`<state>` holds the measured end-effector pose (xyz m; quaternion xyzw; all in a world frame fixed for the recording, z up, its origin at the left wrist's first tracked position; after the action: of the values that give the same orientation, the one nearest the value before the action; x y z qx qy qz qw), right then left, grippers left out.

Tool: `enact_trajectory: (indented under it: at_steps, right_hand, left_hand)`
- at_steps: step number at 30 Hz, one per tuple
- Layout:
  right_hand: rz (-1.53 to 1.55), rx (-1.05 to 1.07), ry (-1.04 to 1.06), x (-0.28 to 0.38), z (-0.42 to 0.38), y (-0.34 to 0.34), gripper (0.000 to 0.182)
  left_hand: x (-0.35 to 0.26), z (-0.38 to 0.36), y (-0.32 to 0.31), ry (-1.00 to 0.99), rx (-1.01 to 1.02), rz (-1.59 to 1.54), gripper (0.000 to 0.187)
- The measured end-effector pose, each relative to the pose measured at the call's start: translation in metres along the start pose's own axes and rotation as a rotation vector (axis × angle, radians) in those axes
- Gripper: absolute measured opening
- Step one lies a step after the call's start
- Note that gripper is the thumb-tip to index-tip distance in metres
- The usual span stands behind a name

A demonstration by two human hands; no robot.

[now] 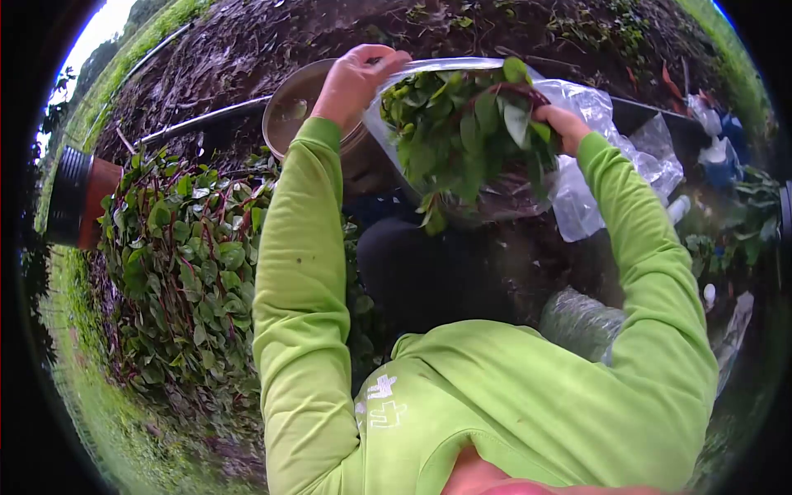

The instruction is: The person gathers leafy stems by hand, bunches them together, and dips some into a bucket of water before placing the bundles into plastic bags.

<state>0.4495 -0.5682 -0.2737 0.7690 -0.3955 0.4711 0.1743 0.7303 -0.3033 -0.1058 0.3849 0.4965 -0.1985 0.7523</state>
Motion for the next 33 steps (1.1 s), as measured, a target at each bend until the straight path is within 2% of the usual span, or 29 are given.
enact_trajectory:
  at_steps: [2,3,6,7,9,10,11,12,14,15,16,18,19,22,23,24,25,26,27,28,29,30,32,33]
  right_hand:
    - [0.140,-0.024,0.060,0.002,-0.009,-0.019,0.029]
    - [0.204,-0.030,0.085,0.001,-0.011,-0.029,0.028]
    - [0.344,0.022,0.126,0.001,0.008,-0.058,0.026]
    - [0.305,0.016,0.133,0.003,0.016,-0.061,0.026]
    - [0.462,0.064,0.143,0.007,0.033,-0.071,0.025]
    - [0.538,0.089,0.149,0.009,0.046,-0.073,0.025]
    - [0.495,0.043,0.125,0.006,0.059,-0.068,0.031]
    - [0.162,-0.037,0.283,0.019,0.054,-0.054,0.035]
    - [-0.506,-0.200,0.576,0.045,0.024,-0.042,0.045]
    - [-1.059,-0.380,0.676,0.059,-0.020,-0.044,0.057]
    - [-1.180,-0.374,0.627,0.054,-0.025,-0.040,0.057]
    - [-1.417,-0.352,0.534,0.047,-0.030,-0.035,0.057]
    - [-1.459,-0.342,0.483,0.047,-0.043,-0.039,0.051]
    - [-1.508,-0.243,0.510,0.036,-0.013,-0.020,0.056]
    - [-1.528,-0.079,0.406,0.035,-0.023,-0.034,0.059]
    - [-1.345,0.235,0.417,0.038,-0.043,-0.063,0.072]
    - [-0.904,0.530,0.648,0.031,-0.025,-0.070,0.085]
    - [-0.727,0.643,0.600,0.030,-0.016,-0.054,0.092]
    - [-0.808,0.443,0.507,0.035,-0.044,-0.060,0.093]
    - [-0.967,0.393,0.514,0.042,-0.053,-0.061,0.087]
    - [-1.339,0.277,0.461,0.045,-0.063,-0.068,0.086]
    - [-1.709,0.129,0.399,0.051,-0.075,-0.078,0.084]
    - [-1.789,0.111,0.635,0.066,-0.103,-0.105,0.080]
    - [-1.818,0.096,0.753,0.076,-0.120,-0.122,0.079]
  left_hand:
    - [-0.008,-0.008,-0.008,-0.240,0.037,0.659,0.040]
    - [0.008,-0.006,-0.005,-0.232,0.080,0.769,0.041]
    - [0.059,-0.010,0.034,0.134,-0.026,1.074,0.037]
    - [0.074,-0.018,0.033,0.172,0.050,1.062,0.033]
    - [0.100,-0.043,0.028,0.243,0.195,1.029,0.027]
    - [0.109,-0.069,0.018,0.522,0.354,0.650,0.026]
    - [0.101,-0.075,0.016,0.556,0.313,0.533,0.026]
    - [0.096,-0.081,0.017,0.590,0.273,0.416,0.026]
    - [0.068,-0.076,0.039,0.508,0.140,0.096,0.023]
    - [0.048,-0.079,0.046,0.481,0.077,0.034,0.022]
    - [0.048,-0.076,0.046,0.490,0.114,0.140,0.021]
    - [0.046,-0.081,0.036,0.487,0.152,0.119,0.033]
    - [0.042,-0.080,0.036,0.466,0.111,0.081,0.032]
    - [0.034,-0.088,0.034,0.376,-0.009,-0.088,0.034]
    - [0.022,-0.085,0.041,0.167,-0.098,-0.097,0.037]
    - [0.012,-0.103,0.053,0.052,-0.139,-0.041,0.037]
    - [0.001,-0.122,0.064,-0.062,-0.186,0.022,0.038]
    - [-0.010,-0.142,0.075,-0.171,-0.240,0.087,0.038]
    - [-0.002,-0.163,0.079,-0.163,-0.280,0.133,0.035]
    - [0.010,-0.184,0.072,-0.141,-0.175,0.024,0.036]
    - [0.023,-0.206,0.066,-0.032,-0.031,0.164,0.044]
    - [0.047,-0.233,0.070,-0.027,-0.036,0.279,0.042]
    - [0.097,-0.281,0.078,0.047,0.049,0.390,0.040]
    - [0.131,-0.301,0.090,0.174,0.065,0.461,0.037]
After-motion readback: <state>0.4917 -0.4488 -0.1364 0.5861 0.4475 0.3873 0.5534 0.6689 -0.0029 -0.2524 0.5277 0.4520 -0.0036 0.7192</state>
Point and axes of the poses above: each hand's wrist, its own z-axis towards the middle knuckle, its own y-axis out of the back of the hand, x = y × z, the point moved 10 cm from there along z, towards the middle knuckle, and after that the axes turned 3 degrees about y, right-handed, at the moved point
